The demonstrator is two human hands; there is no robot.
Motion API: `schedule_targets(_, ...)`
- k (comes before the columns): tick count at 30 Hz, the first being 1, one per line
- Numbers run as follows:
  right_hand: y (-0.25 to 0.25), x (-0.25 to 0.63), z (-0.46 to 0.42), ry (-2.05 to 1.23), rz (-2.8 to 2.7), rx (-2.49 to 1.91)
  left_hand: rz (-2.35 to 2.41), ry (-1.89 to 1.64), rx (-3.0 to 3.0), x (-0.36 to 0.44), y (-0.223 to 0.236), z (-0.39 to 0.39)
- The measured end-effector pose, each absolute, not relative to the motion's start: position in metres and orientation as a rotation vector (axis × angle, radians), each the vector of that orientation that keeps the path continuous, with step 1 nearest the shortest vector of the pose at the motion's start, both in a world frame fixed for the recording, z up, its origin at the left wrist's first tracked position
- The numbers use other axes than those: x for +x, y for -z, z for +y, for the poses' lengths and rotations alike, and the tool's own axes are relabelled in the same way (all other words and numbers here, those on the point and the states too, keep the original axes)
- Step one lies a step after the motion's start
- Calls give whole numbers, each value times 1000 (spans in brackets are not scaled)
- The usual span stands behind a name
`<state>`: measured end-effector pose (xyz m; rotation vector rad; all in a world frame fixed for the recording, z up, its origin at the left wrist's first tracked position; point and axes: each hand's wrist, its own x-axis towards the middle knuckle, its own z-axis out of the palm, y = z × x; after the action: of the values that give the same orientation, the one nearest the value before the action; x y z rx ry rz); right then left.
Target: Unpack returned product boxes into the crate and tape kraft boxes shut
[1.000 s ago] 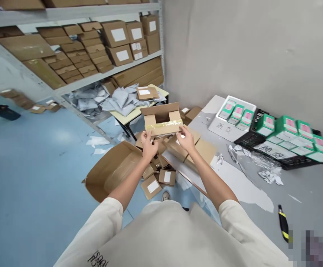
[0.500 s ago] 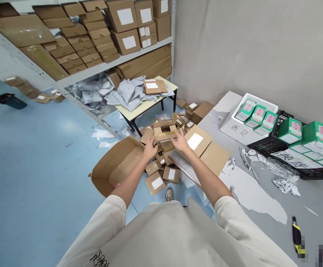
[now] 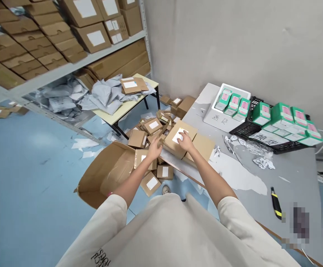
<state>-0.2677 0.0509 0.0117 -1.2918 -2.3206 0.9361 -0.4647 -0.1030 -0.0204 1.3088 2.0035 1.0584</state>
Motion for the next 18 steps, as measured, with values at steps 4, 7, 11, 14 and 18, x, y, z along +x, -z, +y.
schedule_targets(4,-10,-222,52,-926,-2278,-1328,1905,-1071,1400,-427,21,-80)
schedule_targets(7,-9,-183,54,-917,-2250,-1398,1861,-1062,1480,-394,18,-64)
schedule_targets(11,-5,-129,61,-916,-2215,-1528,1788,-1026,1572,-347,11,-48)
schedule_targets(14,1,-92,69,-939,-2202,-1582,1778,-1000,1590,-311,9,-39)
schedule_targets(18,12,-50,88,-983,-2229,-1575,1793,-959,1573,-263,11,-25)
